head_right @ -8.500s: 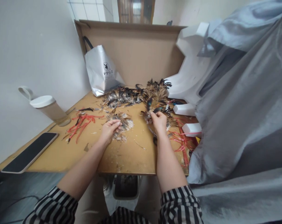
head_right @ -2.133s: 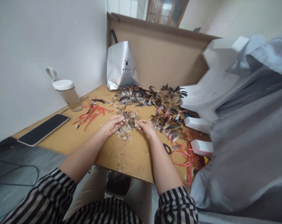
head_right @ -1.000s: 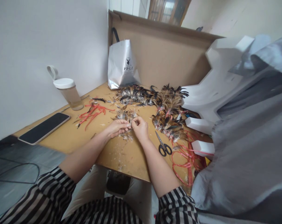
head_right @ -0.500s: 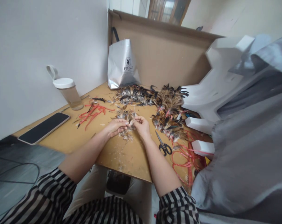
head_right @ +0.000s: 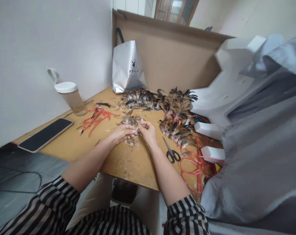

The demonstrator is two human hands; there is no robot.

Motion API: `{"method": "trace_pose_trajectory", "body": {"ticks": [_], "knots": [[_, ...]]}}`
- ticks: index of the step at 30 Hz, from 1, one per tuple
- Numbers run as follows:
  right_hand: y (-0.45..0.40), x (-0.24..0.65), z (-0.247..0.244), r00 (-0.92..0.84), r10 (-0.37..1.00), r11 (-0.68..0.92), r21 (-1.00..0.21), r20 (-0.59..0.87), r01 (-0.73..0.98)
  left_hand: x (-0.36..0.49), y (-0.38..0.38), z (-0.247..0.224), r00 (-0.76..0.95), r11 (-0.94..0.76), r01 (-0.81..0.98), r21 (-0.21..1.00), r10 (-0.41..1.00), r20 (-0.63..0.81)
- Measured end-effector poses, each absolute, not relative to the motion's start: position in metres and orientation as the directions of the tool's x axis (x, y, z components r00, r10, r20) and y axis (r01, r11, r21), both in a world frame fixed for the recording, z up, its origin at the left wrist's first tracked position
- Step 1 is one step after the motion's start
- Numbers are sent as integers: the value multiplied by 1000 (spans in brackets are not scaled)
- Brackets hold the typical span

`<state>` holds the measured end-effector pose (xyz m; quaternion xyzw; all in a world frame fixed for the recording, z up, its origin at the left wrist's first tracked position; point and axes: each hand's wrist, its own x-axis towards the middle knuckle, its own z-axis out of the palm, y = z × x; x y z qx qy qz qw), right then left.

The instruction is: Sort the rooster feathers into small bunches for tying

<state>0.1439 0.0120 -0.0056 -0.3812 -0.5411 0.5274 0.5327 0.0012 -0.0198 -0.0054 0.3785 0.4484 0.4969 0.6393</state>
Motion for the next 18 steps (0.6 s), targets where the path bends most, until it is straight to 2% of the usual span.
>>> {"method": "trace_pose_trajectory", "body": {"ticks": [5, 10, 14, 18], "knots": [[11, 144, 0, -198, 979, -21, -950, 44, -313, 2, -20, -6, 136, 228, -252, 941, 971, -199], [13, 148, 1, -231, 972, -131, -913, -43, -385, 0, -19, -8, 116, 208, -280, 937, 977, -182], [15, 153, 1, -198, 976, -163, -907, -90, -387, -3, -15, -10, 46, 171, -372, 912, 985, -166], [15, 153, -1, -200, 977, -137, -935, -74, -327, -5, -13, -11, 23, 126, -456, 881, 991, -130]]}}
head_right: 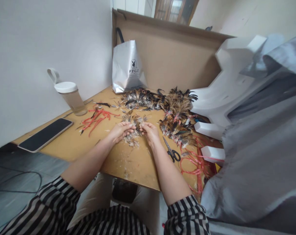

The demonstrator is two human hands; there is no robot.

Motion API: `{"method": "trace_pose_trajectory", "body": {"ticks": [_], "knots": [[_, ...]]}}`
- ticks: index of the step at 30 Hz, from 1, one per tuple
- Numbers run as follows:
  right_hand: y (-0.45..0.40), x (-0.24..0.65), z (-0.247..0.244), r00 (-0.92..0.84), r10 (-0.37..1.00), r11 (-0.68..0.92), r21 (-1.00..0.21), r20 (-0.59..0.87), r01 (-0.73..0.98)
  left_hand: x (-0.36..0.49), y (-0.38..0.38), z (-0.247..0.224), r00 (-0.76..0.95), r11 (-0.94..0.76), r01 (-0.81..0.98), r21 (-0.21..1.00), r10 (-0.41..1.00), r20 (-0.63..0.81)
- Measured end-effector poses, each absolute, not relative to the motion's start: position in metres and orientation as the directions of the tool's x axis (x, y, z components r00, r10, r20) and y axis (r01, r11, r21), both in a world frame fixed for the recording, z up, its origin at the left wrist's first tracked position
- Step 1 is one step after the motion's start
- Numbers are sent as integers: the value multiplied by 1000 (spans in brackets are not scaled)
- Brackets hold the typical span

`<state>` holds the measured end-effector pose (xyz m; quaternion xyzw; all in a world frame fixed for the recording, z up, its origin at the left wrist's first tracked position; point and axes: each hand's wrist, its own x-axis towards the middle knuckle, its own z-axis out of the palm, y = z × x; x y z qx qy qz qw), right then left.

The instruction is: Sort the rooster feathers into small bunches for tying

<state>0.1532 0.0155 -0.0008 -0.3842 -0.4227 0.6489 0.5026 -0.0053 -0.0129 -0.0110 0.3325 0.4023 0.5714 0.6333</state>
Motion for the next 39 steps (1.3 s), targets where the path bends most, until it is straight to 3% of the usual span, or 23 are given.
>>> {"method": "trace_pose_trajectory", "body": {"ticks": [12, 30, 39], "knots": [[6, 141, -3, -177, 983, 48, -998, 56, -50, -1, -17, -9, 86, 172, -376, 910, 985, -151], [4, 139, -2, -200, 980, -1, -999, 9, -48, 4, -18, -7, 32, 137, -362, 922, 990, -135], [12, 145, -6, -301, 951, -157, -953, -74, -261, 3, -17, -4, -2, 152, -462, 874, 985, -172]]}}
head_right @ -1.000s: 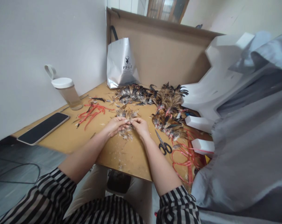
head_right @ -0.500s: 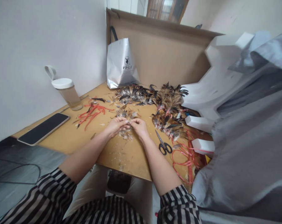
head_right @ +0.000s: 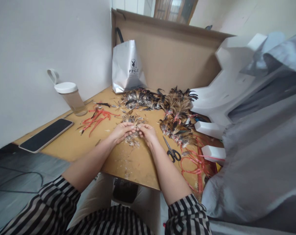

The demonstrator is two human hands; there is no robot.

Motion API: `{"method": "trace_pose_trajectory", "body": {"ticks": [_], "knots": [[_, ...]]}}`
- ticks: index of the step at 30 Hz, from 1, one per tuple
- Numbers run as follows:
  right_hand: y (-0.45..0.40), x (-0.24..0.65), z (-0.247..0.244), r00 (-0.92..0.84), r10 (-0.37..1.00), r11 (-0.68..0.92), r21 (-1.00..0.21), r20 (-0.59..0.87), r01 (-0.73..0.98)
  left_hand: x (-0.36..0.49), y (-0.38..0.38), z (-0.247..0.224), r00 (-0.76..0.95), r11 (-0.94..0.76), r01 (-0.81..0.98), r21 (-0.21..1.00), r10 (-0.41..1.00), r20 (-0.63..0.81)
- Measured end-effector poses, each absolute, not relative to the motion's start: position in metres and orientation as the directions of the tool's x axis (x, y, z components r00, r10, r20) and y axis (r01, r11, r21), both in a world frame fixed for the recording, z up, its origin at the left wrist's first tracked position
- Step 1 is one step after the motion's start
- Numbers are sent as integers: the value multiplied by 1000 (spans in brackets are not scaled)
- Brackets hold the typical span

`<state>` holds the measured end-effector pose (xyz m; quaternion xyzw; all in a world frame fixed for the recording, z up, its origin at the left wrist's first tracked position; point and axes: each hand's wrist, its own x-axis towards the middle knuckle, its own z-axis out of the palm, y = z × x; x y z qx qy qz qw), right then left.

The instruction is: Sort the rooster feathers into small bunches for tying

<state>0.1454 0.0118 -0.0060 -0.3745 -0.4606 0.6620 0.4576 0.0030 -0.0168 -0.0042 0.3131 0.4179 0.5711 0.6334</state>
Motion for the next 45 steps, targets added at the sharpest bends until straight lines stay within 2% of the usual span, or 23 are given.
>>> {"method": "trace_pose_trajectory", "body": {"ticks": [15, 23, 29, 36, 45], "knots": [[11, 145, -6, -328, 939, -209, -934, -108, -289, 4, -19, -9, 67, 178, -423, 888, 984, -166], [8, 142, -4, -249, 964, -142, -973, -94, -185, 4, -20, -7, 119, 174, -373, 911, 983, -138], [7, 141, -2, -246, 969, -35, -988, 4, -153, 5, -19, -7, 79, 136, -367, 920, 990, -115], [7, 141, -4, -237, 971, -29, -982, 16, -184, 4, -19, -9, 105, 161, -362, 918, 986, -132], [4, 144, 9, -229, 973, 1, -994, 26, -111, 4, -21, -5, 69, 122, -342, 932, 992, -105]]}}
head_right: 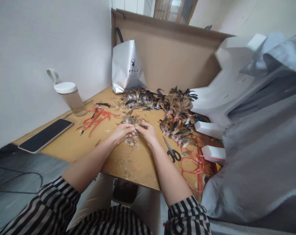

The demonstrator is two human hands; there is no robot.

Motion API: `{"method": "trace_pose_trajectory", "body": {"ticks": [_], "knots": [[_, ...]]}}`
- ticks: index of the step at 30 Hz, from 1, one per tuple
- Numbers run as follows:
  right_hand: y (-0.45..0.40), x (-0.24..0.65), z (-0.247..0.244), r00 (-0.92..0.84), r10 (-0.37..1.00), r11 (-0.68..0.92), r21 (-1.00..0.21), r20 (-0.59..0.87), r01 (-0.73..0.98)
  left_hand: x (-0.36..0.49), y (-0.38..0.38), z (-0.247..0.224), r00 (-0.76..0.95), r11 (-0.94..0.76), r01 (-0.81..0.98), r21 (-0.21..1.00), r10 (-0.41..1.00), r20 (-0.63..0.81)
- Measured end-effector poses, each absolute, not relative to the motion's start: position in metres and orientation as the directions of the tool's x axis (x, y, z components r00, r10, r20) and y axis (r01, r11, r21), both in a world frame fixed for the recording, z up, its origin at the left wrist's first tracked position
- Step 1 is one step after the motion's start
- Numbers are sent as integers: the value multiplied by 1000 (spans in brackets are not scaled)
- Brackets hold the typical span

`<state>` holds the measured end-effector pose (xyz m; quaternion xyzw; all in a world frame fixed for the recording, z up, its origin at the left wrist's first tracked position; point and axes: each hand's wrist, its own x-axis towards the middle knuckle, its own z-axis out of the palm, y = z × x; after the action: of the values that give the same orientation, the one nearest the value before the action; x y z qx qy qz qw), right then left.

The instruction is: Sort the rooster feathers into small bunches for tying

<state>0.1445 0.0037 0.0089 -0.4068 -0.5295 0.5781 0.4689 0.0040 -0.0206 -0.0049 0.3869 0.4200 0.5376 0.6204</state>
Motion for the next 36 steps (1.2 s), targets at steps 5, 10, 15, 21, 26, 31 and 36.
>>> {"method": "trace_pose_trajectory", "body": {"ticks": [5, 10, 15, 21, 26, 31, 36], "knots": [[9, 163, 21, -370, 929, -3, -999, 12, -41, 2, -18, -3, 10, 87, -330, 940, 996, -88], [17, 181, 28, -239, 965, 96, -994, 106, -54, 3, -18, -5, -30, 49, -263, 964, 998, -59], [21, 186, 21, -308, 947, 152, -973, 93, 175, 4, -18, -5, -19, 39, -245, 969, 999, -45], [14, 179, 18, -415, 910, 157, -931, 7, 329, 3, -17, -8, -1, 36, -259, 965, 999, -38], [11, 180, 25, -441, 897, 106, -973, 4, 206, 0, -15, -9, 15, 85, -385, 919, 996, -86], [13, 174, 21, -428, 903, -115, -984, -47, -135, -1, -16, -8, 71, 142, -481, 865, 990, -123], [12, 157, 8, -407, 907, -198, -962, -106, -190, 0, -19, -7, 125, 171, -490, 855, 984, -125]]}}
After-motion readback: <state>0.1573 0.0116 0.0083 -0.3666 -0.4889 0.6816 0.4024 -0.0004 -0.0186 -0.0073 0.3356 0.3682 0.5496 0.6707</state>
